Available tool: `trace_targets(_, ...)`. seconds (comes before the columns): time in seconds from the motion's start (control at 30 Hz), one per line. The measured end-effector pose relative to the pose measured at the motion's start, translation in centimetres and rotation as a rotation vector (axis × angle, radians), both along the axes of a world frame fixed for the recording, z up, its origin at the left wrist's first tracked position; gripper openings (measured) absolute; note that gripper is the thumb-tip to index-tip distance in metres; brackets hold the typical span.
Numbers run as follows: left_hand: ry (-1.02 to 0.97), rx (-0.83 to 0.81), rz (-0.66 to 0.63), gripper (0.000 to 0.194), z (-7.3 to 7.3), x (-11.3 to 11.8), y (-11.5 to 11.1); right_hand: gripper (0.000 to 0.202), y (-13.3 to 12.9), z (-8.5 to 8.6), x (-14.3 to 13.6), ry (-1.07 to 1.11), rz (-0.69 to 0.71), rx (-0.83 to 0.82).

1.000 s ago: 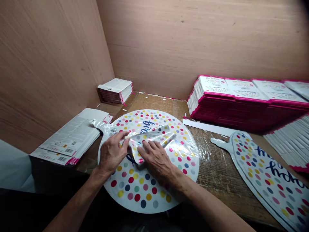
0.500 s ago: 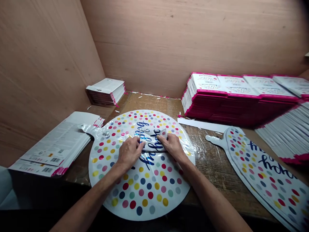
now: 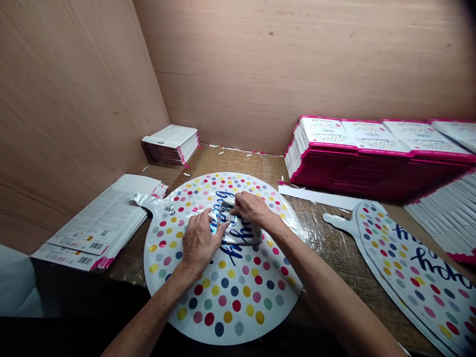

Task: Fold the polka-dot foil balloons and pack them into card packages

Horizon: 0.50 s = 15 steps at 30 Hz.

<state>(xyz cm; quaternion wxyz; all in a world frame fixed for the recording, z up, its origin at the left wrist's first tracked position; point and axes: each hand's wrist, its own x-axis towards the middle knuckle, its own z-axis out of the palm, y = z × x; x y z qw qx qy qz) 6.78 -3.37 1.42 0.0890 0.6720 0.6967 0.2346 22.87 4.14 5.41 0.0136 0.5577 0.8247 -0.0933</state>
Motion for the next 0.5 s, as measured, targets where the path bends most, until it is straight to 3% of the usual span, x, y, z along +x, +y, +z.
trace_targets(0.07, -0.175, 0.005, 0.034, 0.048, 0.0, -0.7, -0.4, 0.021, -1.6, 0.0, 0.0, 0.047, 0.046, -0.036)
trace_targets(0.17, -0.455, -0.077, -0.026, 0.035, -0.1, -1.1, -1.3, 0.033, -4.4, -0.5, -1.2, 0.086, 0.094, -0.095)
trace_targets(0.27, -0.528, -0.075, -0.016, 0.03, 0.0, -2.6, -1.8, 0.024, -6.4, -1.1, -2.6, 0.098, 0.134, -0.125)
trace_targets(0.33, -0.402, 0.001, 0.057, 0.032, 0.4, -5.1, -1.8, 0.021, -7.1, -1.6, -2.8, 0.125, 0.159, -0.141)
trace_targets(0.43, 0.026, 0.173, 0.25, 0.038, 1.7, -10.5, -1.4, 0.019, -7.6, -2.2, -1.4, 0.217, 0.081, -0.156)
trace_targets(0.5, 0.344, 0.096, 0.334, 0.04, 2.5, -13.7, -1.0, 0.022, -7.7, -2.6, 0.2, 0.292, 0.002, -0.163)
